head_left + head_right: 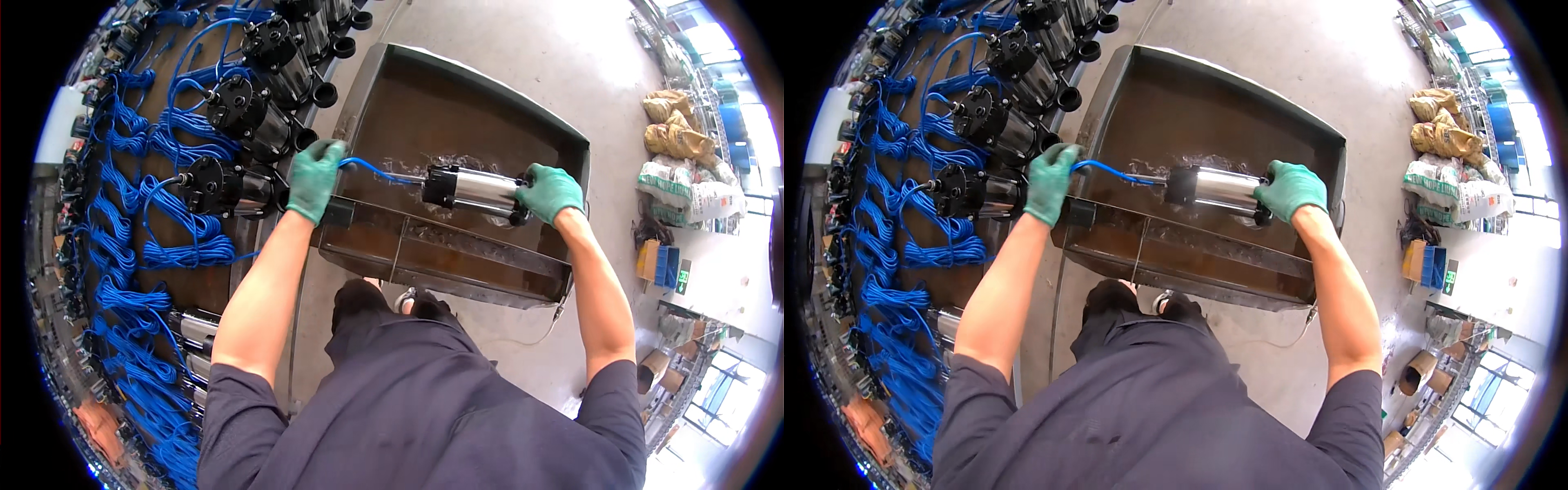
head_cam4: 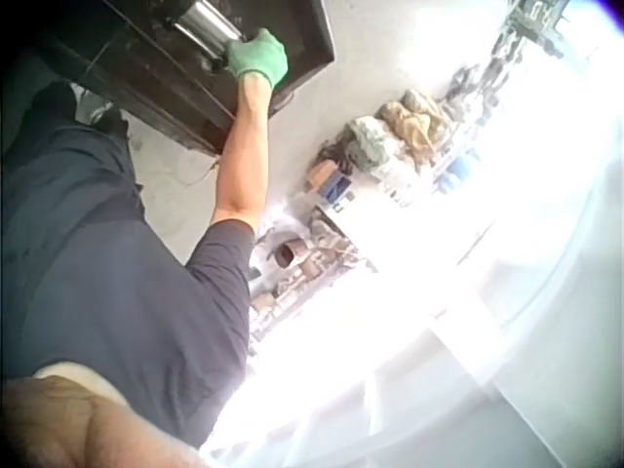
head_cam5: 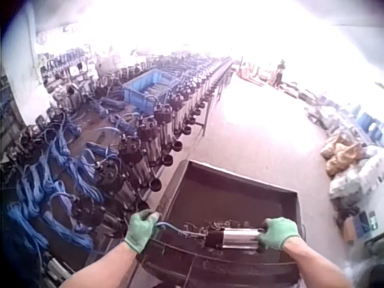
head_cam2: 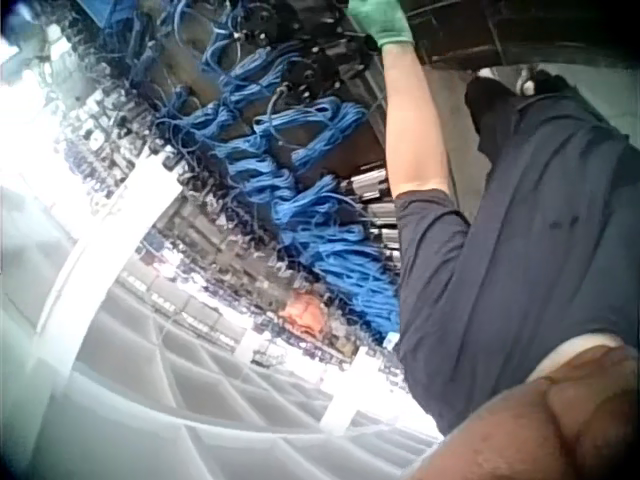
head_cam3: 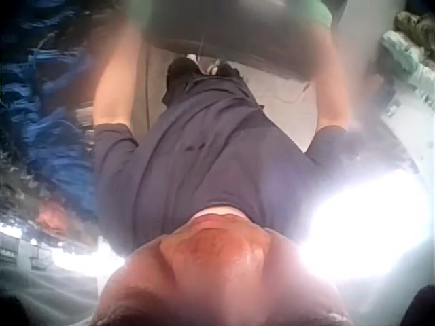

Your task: The person tests water pumps by placing them into a tank of water. The person removes a pump from a line, places it into the water tank, and then returns it to the line.

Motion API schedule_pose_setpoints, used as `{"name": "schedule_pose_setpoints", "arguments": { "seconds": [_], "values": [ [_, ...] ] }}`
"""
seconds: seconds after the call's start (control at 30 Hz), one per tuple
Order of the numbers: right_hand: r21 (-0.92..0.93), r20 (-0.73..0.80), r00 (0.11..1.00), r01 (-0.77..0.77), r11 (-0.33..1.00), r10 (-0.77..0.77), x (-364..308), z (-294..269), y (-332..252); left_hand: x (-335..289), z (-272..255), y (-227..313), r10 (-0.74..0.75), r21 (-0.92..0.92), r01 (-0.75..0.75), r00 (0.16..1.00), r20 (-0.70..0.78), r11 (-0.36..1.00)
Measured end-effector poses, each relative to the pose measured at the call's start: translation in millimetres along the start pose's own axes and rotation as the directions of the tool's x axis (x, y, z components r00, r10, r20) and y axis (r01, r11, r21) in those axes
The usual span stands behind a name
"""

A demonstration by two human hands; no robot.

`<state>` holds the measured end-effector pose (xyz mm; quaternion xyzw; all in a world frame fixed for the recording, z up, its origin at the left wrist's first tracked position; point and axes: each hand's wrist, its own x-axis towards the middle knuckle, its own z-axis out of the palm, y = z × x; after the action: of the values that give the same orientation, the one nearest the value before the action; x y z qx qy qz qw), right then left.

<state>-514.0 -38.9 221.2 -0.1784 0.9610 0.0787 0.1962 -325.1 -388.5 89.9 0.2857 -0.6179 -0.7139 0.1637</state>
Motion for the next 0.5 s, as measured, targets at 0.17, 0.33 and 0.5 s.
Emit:
{"name": "schedule_pose_setpoints", "arguments": {
  "seconds": [0.17,0.33,0.5],
  "values": [
    [0.099,-0.052,0.999,0.007,0.995,-0.002,-68.0,-24.0,25.2,-59.7,-32.1,88.5,-0.086,-0.215,0.080,0.996,-0.015,0.973],
    [0.269,-0.121,0.990,0.101,0.958,-0.070,-117.0,-17.7,21.1,-101.0,-67.6,114.1,-0.139,-0.425,0.072,0.982,-0.128,0.902],
    [0.338,-0.119,0.987,0.139,0.931,-0.104,-133.0,27.1,8.4,-133.7,-87.3,106.0,-0.124,-0.401,0.049,0.979,-0.164,0.915]
  ]
}}
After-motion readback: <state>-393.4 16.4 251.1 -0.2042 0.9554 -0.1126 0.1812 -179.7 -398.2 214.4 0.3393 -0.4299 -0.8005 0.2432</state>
